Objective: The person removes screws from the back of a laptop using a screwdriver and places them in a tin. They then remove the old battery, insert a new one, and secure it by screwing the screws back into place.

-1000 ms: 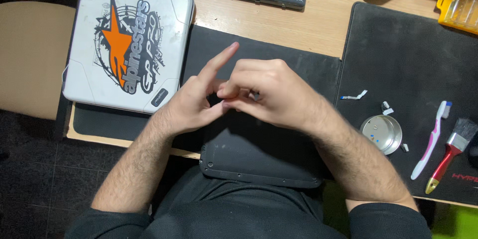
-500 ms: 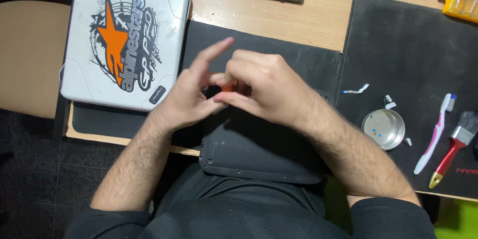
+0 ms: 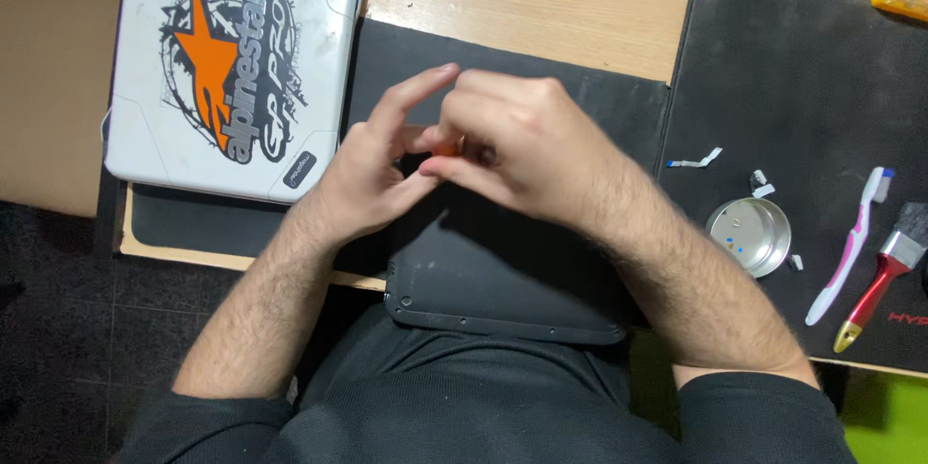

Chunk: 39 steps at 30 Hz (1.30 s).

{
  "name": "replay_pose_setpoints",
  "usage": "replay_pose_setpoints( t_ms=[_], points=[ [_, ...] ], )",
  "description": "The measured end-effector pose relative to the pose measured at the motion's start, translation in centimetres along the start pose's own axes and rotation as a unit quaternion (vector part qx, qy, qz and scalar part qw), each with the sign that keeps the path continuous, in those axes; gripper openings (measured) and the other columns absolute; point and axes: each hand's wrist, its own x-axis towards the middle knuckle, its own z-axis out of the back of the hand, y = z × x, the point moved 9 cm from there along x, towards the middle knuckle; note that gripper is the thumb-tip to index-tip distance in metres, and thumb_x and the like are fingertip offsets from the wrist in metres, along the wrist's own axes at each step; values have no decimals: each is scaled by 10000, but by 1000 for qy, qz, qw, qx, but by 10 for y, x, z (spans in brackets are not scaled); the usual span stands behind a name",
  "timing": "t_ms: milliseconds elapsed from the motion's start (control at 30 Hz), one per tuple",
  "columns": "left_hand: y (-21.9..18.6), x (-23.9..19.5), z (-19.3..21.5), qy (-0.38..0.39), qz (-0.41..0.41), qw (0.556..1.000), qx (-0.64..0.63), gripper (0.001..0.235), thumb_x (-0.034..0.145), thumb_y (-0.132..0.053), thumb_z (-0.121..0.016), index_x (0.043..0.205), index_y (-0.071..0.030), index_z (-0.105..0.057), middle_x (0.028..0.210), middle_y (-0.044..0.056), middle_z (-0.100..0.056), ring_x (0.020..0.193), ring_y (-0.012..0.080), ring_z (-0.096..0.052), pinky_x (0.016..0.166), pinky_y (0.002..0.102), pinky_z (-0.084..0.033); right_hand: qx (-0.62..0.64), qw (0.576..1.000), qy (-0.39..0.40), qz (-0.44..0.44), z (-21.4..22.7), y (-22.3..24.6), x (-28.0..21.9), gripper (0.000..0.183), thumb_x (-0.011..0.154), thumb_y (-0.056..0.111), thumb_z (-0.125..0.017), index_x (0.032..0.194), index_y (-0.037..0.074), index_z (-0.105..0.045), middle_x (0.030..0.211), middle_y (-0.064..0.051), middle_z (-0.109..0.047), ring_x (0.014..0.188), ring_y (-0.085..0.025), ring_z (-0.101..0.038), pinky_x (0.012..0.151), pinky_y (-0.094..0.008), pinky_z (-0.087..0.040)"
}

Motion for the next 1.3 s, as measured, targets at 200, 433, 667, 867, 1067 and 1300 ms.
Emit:
replay_pose_setpoints(
  t_ms=[200,433,667,867,1067,1300],
  points=[
    [-5,2,-8,60,-6,998,-5,870,1246,-136,-735,1904,7,-183,2037,249,-313,1535,346,-845,1379,403,-637,31,997,32,60,10,19,4,200,1243,154,-851,1401,45,-795,1311,-118,-829,1144,-309,-803,996,-415,-640],
    [1,-4,-12,69,21,997,-19,883,1254,-181,-690,1936,-34,-149,1147,72,-777,1007,197,-796,1098,348,-660,53,998,18,41,-9,8,0,245,1206,197,-952,1153,71,-750,1028,-61,-695,827,-211,-674,754,-373,-565],
    [10,-8,0,-33,41,998,28,871,1200,-288,-860,1880,-68,-362,1895,78,-560,1119,175,-801,980,243,-604,-21,999,19,37,0,12,0,251,1263,255,-867,1213,82,-693,1111,-78,-697,932,-262,-702,753,-424,-557],
    [2,-5,-5,24,56,998,-16,867,1206,-67,-758,1915,-69,-258,1150,32,-788,797,102,-667,843,263,-597,42,994,23,95,6,18,-2,77,1254,47,-840,1307,3,-807,1194,-120,-785,1024,-297,-792,820,-430,-641],
    [6,-4,-2,-31,50,992,-115,873,1208,-27,-819,1892,-46,-277,1444,76,-582,1194,187,-796,1193,331,-653,21,999,11,48,1,4,0,236,1232,131,-926,1161,37,-722,1080,-114,-665,912,-292,-688,772,-424,-546],
    [-6,2,0,6,29,1000,-7,794,1211,39,-689,1885,-37,-274,1687,114,-667,1223,153,-857,1170,313,-674,-48,998,-22,18,4,1,-1,304,1248,173,-907,1078,66,-678,1046,-80,-663,859,-239,-666,729,-400,-565]
  ],
)
